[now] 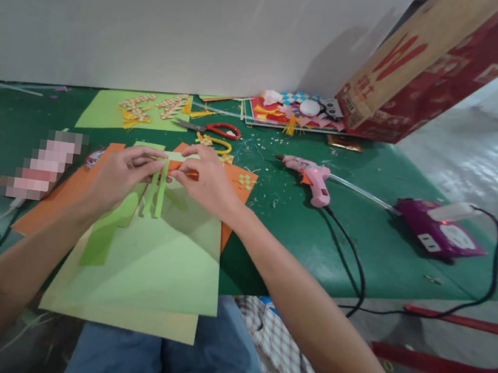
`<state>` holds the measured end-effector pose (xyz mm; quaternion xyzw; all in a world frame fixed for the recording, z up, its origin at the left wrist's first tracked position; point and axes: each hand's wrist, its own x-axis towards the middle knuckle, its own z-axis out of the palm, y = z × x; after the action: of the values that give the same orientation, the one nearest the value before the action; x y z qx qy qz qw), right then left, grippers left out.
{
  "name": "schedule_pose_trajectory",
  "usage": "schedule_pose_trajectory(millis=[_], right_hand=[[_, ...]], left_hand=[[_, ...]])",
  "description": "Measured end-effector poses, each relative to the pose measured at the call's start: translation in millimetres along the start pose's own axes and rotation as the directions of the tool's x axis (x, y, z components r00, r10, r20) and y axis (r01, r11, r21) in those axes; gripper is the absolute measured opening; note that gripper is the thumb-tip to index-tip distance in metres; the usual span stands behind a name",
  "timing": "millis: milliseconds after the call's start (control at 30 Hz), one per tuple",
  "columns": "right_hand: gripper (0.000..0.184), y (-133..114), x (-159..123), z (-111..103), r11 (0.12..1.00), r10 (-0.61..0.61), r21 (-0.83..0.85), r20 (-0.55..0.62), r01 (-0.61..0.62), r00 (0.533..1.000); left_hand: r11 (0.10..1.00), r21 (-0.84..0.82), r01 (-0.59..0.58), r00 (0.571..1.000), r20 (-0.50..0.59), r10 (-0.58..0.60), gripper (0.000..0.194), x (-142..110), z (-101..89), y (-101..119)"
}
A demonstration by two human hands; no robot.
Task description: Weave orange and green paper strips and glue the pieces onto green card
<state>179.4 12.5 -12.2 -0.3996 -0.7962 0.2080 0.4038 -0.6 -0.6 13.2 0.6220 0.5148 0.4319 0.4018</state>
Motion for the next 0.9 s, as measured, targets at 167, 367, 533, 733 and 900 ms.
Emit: schedule_pose_trajectory(millis=[167,367,533,733,900], right_hand=[[0.019,-5,0,-1,0.984,0.122,0.129,0.013,-0.122,0.993],[0.018,-4,1,0,0.980,0.155,0.127,0.018,-0.156,0.988],[0.018,-2,1,0,0.990,0.120,0.068,0.003,-0.120,0.993],[0.014,-3,2,-3,0.999,0.014,-0.048,-0.124,-0.020,0.992],[0.026,-12,-1,-3,0.987,0.014,-0.152,-0.228,-0.049,0.974]], left_hand=[[1.000,-0.005,0.014,1.000,-0.011,-0.014,0.021,0,0.5,0],[0.999,-0.022,0.043,0.999,0.000,-0.043,0.035,0,-0.3,-2],[1.000,-0.013,0.016,0.999,-0.036,-0.017,0.036,0,-0.4,-2],[1.000,0.018,0.008,0.999,-0.041,-0.007,0.033,0,-0.1,-4],[1.000,-0.002,-0.017,0.994,-0.105,0.017,0.029,2,0.2,-9]])
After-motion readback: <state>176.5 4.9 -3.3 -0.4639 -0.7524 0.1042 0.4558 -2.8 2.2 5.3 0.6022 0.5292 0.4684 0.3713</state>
